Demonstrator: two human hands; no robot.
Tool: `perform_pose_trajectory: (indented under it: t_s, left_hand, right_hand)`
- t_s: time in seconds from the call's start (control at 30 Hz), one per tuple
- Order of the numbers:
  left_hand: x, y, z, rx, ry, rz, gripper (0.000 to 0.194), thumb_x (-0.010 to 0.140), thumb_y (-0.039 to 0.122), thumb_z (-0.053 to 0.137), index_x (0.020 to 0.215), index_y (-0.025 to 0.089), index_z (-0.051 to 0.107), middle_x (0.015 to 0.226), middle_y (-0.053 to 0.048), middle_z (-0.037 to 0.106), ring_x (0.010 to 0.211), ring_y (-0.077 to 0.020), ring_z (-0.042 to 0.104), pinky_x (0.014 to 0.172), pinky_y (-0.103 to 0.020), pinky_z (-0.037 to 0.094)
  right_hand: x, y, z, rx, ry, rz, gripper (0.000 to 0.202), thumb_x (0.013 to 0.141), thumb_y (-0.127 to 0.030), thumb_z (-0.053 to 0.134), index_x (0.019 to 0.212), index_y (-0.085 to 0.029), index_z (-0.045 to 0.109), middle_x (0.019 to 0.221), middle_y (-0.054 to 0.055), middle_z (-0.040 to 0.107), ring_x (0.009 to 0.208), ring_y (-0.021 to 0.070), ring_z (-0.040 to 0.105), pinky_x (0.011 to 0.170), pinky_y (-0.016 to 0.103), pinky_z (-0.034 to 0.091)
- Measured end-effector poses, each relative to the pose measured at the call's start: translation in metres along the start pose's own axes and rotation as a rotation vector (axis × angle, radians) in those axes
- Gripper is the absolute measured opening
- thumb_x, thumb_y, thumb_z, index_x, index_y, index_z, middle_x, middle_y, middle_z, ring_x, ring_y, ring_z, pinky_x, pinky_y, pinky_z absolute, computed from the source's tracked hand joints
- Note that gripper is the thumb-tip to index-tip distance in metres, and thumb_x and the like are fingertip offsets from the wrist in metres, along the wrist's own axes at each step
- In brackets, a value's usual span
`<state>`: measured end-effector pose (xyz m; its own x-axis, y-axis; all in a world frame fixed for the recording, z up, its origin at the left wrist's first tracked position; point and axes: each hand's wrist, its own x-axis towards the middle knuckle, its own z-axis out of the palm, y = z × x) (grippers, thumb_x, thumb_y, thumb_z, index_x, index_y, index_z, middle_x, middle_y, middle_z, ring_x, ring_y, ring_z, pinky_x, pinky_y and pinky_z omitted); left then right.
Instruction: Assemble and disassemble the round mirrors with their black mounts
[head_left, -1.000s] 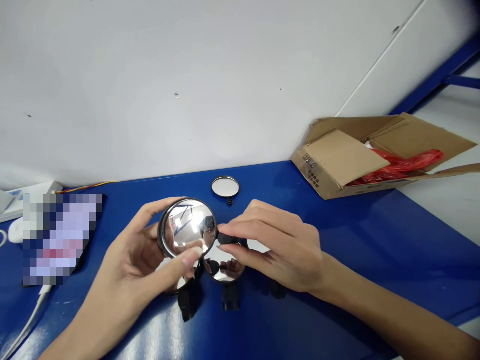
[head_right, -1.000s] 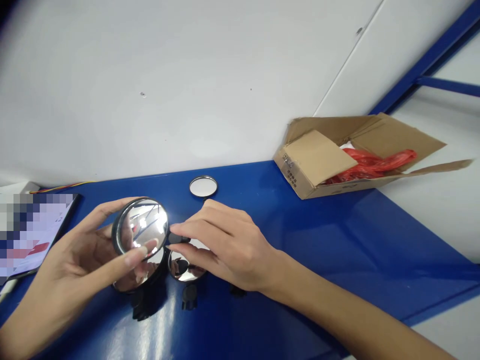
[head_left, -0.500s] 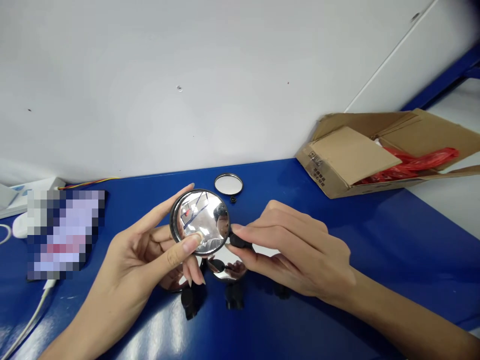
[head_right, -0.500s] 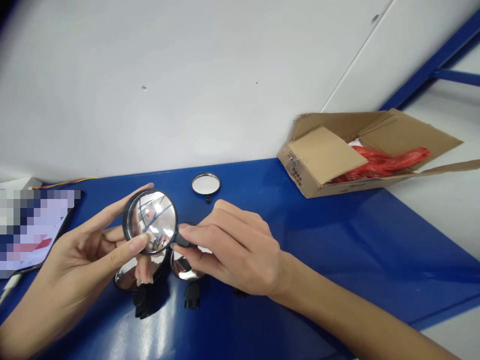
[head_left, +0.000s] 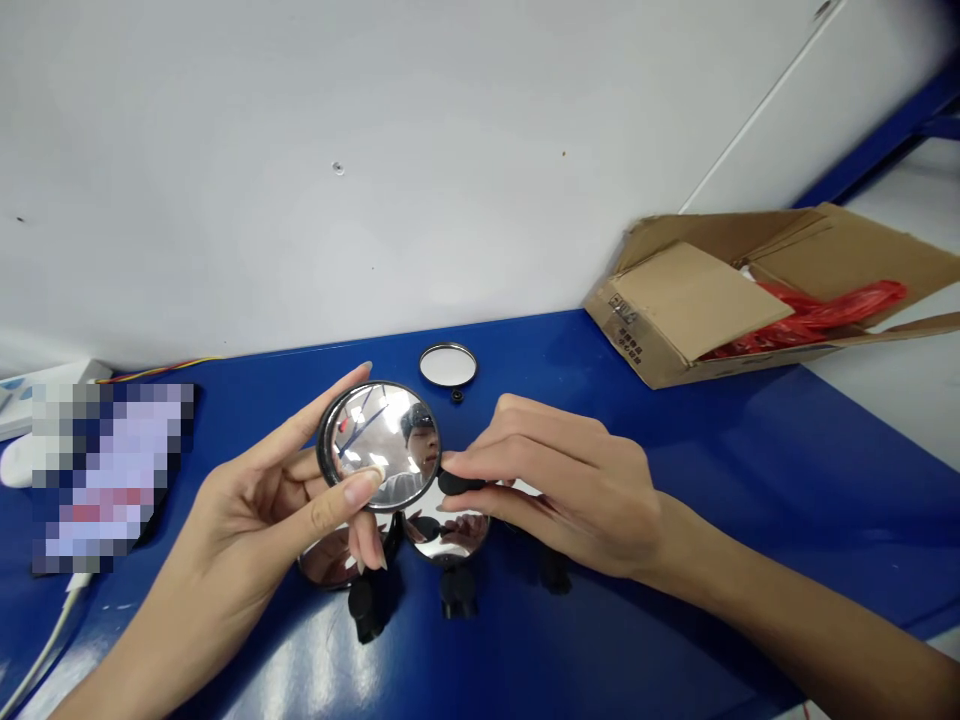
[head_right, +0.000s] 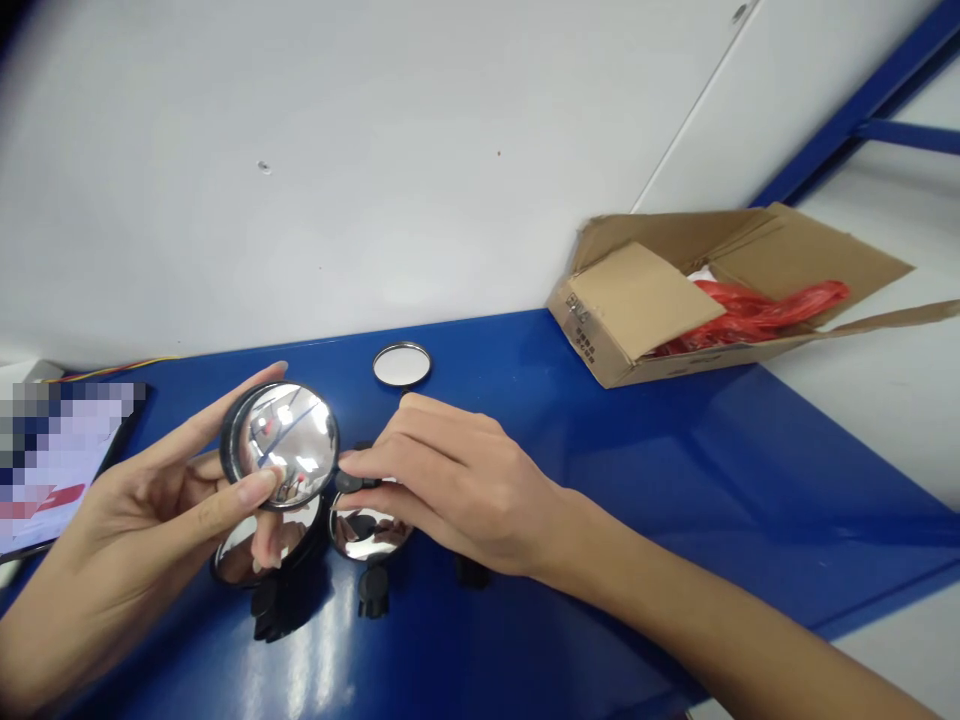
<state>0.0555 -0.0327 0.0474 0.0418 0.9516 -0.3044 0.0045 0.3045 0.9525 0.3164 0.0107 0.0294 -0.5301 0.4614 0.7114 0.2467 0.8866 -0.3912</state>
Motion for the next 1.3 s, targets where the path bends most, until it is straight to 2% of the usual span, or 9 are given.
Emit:
perform_pose_trajectory:
  t_s: [0.17,0.3,0.43,0.53,0.6,0.7,0.97,1.17,1.3]
  left_hand:
    - [0.0,0.0,-0.001,0.007,-0.039,0.016,0.098,0.09,0.054,0.095,0.176,0.042,0.05,0.064,0.0,0.074,0.058,-0.0214,0.067,0.051,-0.026,0.052]
    - [-0.001,0.001,0.003,-0.033,-0.012,-0.003,0.088,0.093,0.051,0.094,0.172,0.04,0.056,0.064,0.0,0.073,0.059,-0.0178,0.063,0.052,-0.022,0.048]
    - [0.001,-0.004,-0.003,-0.061,-0.096,0.03,0.087,0.096,0.045,0.094,0.173,0.037,0.054,0.069,-0.002,0.076,0.061,-0.018,0.066,0.052,-0.021,0.05]
    - [0.003,-0.008,-0.008,-0.081,-0.131,0.05,0.08,0.098,0.044,0.092,0.169,0.029,0.057,0.071,-0.005,0.078,0.061,-0.0193,0.069,0.051,-0.023,0.052]
    - [0.004,-0.009,-0.01,-0.097,-0.128,0.051,0.073,0.099,0.044,0.09,0.164,0.026,0.061,0.071,-0.005,0.078,0.061,-0.0204,0.07,0.052,-0.024,0.053]
    - [0.003,-0.008,-0.01,-0.118,-0.114,0.06,0.067,0.101,0.045,0.088,0.161,0.028,0.063,0.069,-0.005,0.078,0.06,-0.0206,0.07,0.052,-0.024,0.054]
    - [0.007,-0.008,-0.012,-0.047,-0.002,0.12,0.069,0.101,0.051,0.087,0.163,0.031,0.065,0.073,-0.004,0.081,0.065,-0.0254,0.079,0.062,-0.033,0.069]
    - [0.006,-0.013,-0.007,-0.094,0.014,0.109,0.07,0.097,0.048,0.093,0.16,0.03,0.067,0.076,-0.004,0.082,0.072,-0.0244,0.081,0.065,-0.032,0.071]
    - [0.003,-0.018,-0.006,-0.136,-0.007,0.072,0.067,0.095,0.045,0.095,0.154,0.029,0.068,0.081,-0.006,0.084,0.068,-0.0232,0.08,0.056,-0.026,0.066]
  right_hand:
    - [0.0,0.001,0.003,-0.018,0.026,-0.03,0.019,0.108,-0.018,0.081,0.124,-0.016,0.072,0.093,0.006,0.079,0.078,0.0173,0.072,0.076,0.036,0.065]
    - [-0.001,0.003,0.007,-0.086,0.048,-0.076,0.019,0.105,-0.014,0.084,0.121,-0.012,0.073,0.092,0.008,0.082,0.076,0.0166,0.074,0.074,0.036,0.064]
    - [-0.001,0.001,0.009,-0.143,0.085,-0.083,0.018,0.106,-0.016,0.083,0.121,-0.015,0.073,0.091,0.005,0.082,0.074,0.0157,0.073,0.073,0.034,0.065]
    - [-0.001,-0.001,0.01,-0.168,0.091,-0.085,0.016,0.105,-0.016,0.084,0.118,-0.014,0.074,0.087,0.005,0.08,0.071,0.0152,0.071,0.072,0.033,0.064]
    - [-0.001,-0.001,0.009,-0.183,0.092,-0.098,0.016,0.104,-0.016,0.085,0.116,-0.013,0.074,0.083,0.004,0.078,0.067,0.0144,0.066,0.069,0.033,0.062]
    - [0.0,0.002,0.008,-0.179,0.09,-0.11,0.017,0.104,-0.02,0.086,0.115,-0.014,0.074,0.081,0.002,0.075,0.064,0.014,0.061,0.065,0.032,0.058]
    - [0.005,0.007,0.001,-0.021,0.028,-0.095,0.026,0.099,-0.027,0.092,0.112,-0.011,0.077,0.088,0.007,0.078,0.074,0.0161,0.07,0.067,0.033,0.056]
    - [0.002,0.005,0.005,-0.205,-0.005,-0.14,0.018,0.1,-0.021,0.088,0.105,-0.013,0.073,0.082,0.005,0.075,0.071,0.0177,0.066,0.064,0.035,0.055]
    - [-0.001,0.002,0.007,-0.323,0.067,-0.137,0.017,0.098,-0.012,0.083,0.108,-0.017,0.071,0.078,0.002,0.072,0.067,0.0167,0.061,0.063,0.034,0.056]
